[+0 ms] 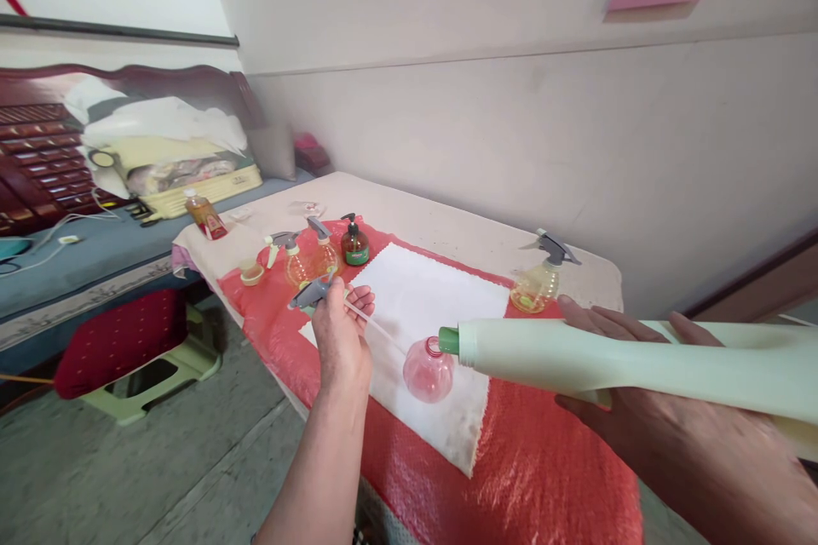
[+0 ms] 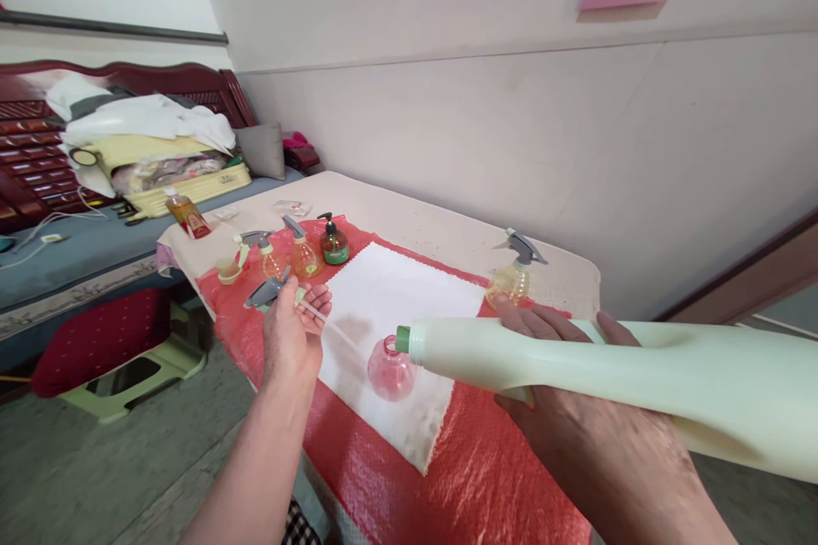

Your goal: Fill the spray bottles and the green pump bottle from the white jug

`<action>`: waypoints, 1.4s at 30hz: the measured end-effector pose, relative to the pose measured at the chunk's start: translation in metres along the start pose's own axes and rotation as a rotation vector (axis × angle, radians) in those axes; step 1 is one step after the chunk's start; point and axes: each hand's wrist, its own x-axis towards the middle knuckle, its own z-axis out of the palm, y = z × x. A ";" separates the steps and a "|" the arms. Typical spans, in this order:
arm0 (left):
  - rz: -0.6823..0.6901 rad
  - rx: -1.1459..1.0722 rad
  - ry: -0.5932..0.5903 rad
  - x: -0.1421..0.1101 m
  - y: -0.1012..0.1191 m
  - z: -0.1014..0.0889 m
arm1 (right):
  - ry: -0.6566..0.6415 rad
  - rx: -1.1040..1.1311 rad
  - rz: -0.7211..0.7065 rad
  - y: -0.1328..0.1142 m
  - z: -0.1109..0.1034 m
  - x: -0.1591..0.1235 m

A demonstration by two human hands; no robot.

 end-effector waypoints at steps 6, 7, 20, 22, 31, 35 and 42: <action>-0.002 -0.007 -0.004 0.000 0.000 0.001 | 0.000 0.008 0.001 0.001 -0.001 -0.001; 0.000 -0.007 -0.005 0.000 0.000 0.001 | 0.006 0.012 0.002 0.001 -0.001 -0.001; 0.002 -0.006 0.000 0.000 0.000 0.000 | 0.040 0.005 -0.013 0.001 0.000 0.000; 0.004 -0.007 -0.003 0.000 0.000 0.000 | 0.042 0.000 -0.015 0.001 0.001 -0.001; 0.009 -0.007 -0.009 -0.001 0.000 0.000 | 0.042 0.022 -0.004 0.002 0.000 0.000; 0.006 -0.007 -0.004 -0.001 0.000 -0.001 | -0.004 0.015 0.005 0.000 -0.001 0.000; 0.003 -0.010 -0.004 0.000 0.000 0.000 | 0.016 0.004 0.000 0.003 0.000 -0.002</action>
